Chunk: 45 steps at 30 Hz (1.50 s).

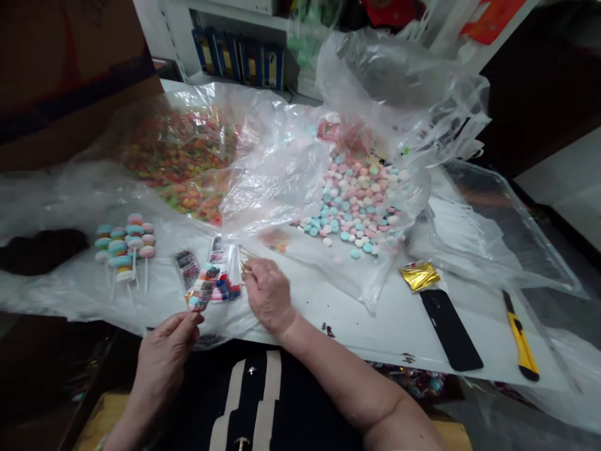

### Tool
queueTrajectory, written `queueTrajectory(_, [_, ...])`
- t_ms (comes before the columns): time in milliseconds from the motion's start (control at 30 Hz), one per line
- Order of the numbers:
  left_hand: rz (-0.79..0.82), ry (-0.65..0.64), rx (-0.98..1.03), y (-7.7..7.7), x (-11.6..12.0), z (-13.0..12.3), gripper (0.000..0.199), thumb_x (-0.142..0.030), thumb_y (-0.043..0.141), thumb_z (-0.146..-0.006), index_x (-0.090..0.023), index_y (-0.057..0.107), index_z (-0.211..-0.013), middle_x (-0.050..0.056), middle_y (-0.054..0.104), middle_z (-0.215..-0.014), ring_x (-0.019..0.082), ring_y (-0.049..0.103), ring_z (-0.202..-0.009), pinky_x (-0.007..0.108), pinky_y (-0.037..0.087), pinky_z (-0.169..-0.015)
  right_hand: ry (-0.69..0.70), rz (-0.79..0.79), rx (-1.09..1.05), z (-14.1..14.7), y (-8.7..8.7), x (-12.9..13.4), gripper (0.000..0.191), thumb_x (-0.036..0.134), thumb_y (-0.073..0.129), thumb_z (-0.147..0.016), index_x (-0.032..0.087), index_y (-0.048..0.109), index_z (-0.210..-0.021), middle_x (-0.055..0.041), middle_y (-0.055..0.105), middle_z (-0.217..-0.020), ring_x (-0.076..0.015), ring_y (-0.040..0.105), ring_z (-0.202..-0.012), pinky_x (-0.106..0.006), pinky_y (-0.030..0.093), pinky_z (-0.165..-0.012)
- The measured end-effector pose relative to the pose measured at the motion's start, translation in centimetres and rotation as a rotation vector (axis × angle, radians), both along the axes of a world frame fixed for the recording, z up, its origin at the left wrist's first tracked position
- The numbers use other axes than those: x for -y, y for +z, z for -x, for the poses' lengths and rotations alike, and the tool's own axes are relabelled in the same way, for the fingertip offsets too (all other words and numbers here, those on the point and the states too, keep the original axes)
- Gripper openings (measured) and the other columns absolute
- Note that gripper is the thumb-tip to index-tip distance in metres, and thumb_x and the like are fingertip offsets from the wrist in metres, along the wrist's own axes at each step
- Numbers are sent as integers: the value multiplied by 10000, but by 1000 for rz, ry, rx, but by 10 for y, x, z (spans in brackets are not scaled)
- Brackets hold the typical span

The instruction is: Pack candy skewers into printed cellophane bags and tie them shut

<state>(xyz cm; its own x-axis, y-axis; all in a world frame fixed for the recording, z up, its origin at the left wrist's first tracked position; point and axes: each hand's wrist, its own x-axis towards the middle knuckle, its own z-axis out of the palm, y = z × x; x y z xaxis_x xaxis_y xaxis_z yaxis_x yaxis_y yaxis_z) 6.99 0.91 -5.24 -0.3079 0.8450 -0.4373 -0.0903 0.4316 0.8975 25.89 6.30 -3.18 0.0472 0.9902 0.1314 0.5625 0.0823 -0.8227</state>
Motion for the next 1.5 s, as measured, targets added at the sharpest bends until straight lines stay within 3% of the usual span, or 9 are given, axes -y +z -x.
queueTrajectory(133, [97, 41, 149, 12, -6, 4, 330, -421, 822, -606, -145, 652, -664, -44, 464, -471, 63, 341, -387, 172, 210, -373, 77, -48, 760, -28, -3, -27, 143, 122, 552, -870, 171, 675, -925, -129, 670, -997, -269, 548, -967, -366, 391, -812])
queueTrajectory(267, [150, 51, 315, 22, -11, 6, 330, -410, 784, -610, -150, 582, -640, -66, 416, -453, 36, 273, -346, 152, 154, -348, 131, 18, 914, -37, -13, -40, 148, 104, 546, -877, 155, 685, -888, -128, 676, -891, -248, 562, -856, -355, 351, -753])
queueTrajectory(533, [146, -37, 546, 29, -36, 1, 329, -331, 856, -641, -131, 624, -762, -40, 517, -579, 26, 352, -403, 131, 288, -369, -69, -72, 578, -56, -9, -38, 186, 131, 533, -905, 180, 712, -890, -68, 715, -902, -199, 613, -867, -282, 384, -785])
queueTrajectory(667, [171, -155, 652, 38, -49, -24, 371, -299, 931, -577, -123, 675, -779, 94, 685, -954, 138, 622, -703, 232, 542, -590, -67, -291, 507, -57, -12, -27, 196, 129, 502, -909, 175, 689, -872, -63, 682, -830, -201, 578, -816, -303, 371, -756])
queueTrajectory(767, [218, -199, 652, 43, -56, -46, 366, -324, 938, -576, -113, 670, -710, 148, 645, -1220, 250, 662, -938, 333, 595, -737, -29, -406, 619, -51, -13, -19, 190, 142, 493, -910, 183, 653, -815, -63, 609, -731, -216, 502, -741, -344, 314, -699])
queueTrajectory(1033, [171, 20, 648, 41, -63, -63, 411, -246, 955, -549, -143, 672, -829, 6, 645, -771, 119, 585, -622, 220, 519, -539, 109, -589, 450, -51, -21, -26, 227, 136, 476, -933, 190, 615, -761, -39, 565, -688, -197, 438, -699, -357, 295, -692])
queueTrajectory(1200, [197, 98, 688, 41, -47, -59, 305, -242, 907, -646, -125, 668, -795, 65, 696, -895, 151, 624, -697, 270, 559, -603, 46, -582, 154, -52, -26, -25, 170, 124, 522, -910, 202, 670, -876, -41, 654, -811, -192, 502, -742, -350, 338, -713])
queueTrajectory(1333, [186, 87, 746, 45, -41, -76, 260, -246, 880, -691, -123, 661, -755, 75, 704, -991, 233, 661, -939, 385, 589, -811, 21, -487, -37, -48, -24, -17, 168, 138, 539, -906, 209, 689, -879, -45, 668, -842, -194, 542, -778, -340, 387, -729])
queueTrajectory(1500, [173, -28, 836, 49, -41, -90, 255, -218, 884, -689, -139, 681, -823, 1, 666, -763, 158, 651, -754, 343, 575, -794, 126, -543, -44, -47, -15, -9, 193, 171, 515, -927, 204, 698, -879, -49, 660, -806, -206, 521, -737, -353, 382, -685])
